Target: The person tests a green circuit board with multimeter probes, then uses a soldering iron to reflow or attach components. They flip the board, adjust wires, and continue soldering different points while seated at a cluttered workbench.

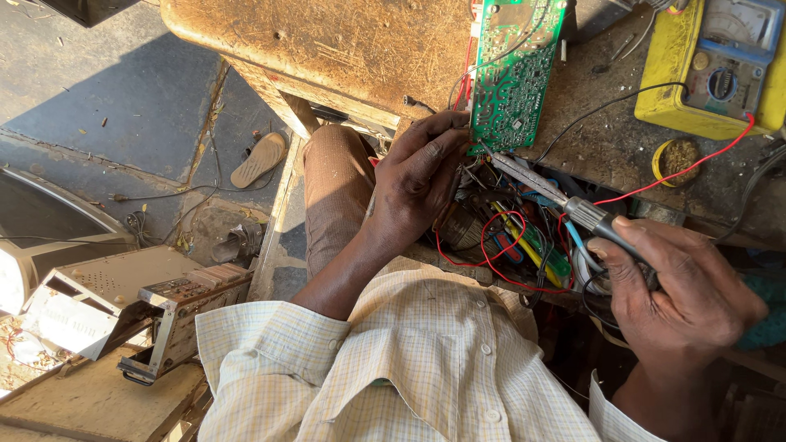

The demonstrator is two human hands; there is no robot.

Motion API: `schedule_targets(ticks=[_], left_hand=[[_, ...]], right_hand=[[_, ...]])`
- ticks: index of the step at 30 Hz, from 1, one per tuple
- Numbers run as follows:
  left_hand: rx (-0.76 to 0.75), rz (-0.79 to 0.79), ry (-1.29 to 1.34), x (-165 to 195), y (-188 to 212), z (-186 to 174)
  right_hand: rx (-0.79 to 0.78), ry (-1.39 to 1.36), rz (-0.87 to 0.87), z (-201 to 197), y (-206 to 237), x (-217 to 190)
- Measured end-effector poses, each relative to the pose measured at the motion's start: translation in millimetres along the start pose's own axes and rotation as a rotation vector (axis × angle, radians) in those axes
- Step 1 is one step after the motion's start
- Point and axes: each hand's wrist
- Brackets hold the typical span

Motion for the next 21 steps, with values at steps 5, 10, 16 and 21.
schedule_targets(ticks=[5,10,16,21], left_hand=[[-0.006,0.005,-0.01,1,0,-1],[-0.021,-0.014,0.038,1,-1,-1],[-0.033,-0.045,0.051,1,-1,-2],[-0.033,-0.021,0.049,-1,-2,-4]], right_hand=[[0.007,-0.004,-0.058,2,0,-3],[-0.023,0.002,-0.022,-3,-4,1],[-0.007,-0.024,-0.022,-3,-2,8],[0.024,-0.081,0.025,1,6,16]])
Point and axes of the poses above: each hand's wrist, its own y-axis away from the middle knuckle, its own z-axis out of the palm, x = y × z, and after that the axes turned 5 degrees about -z, right-handed
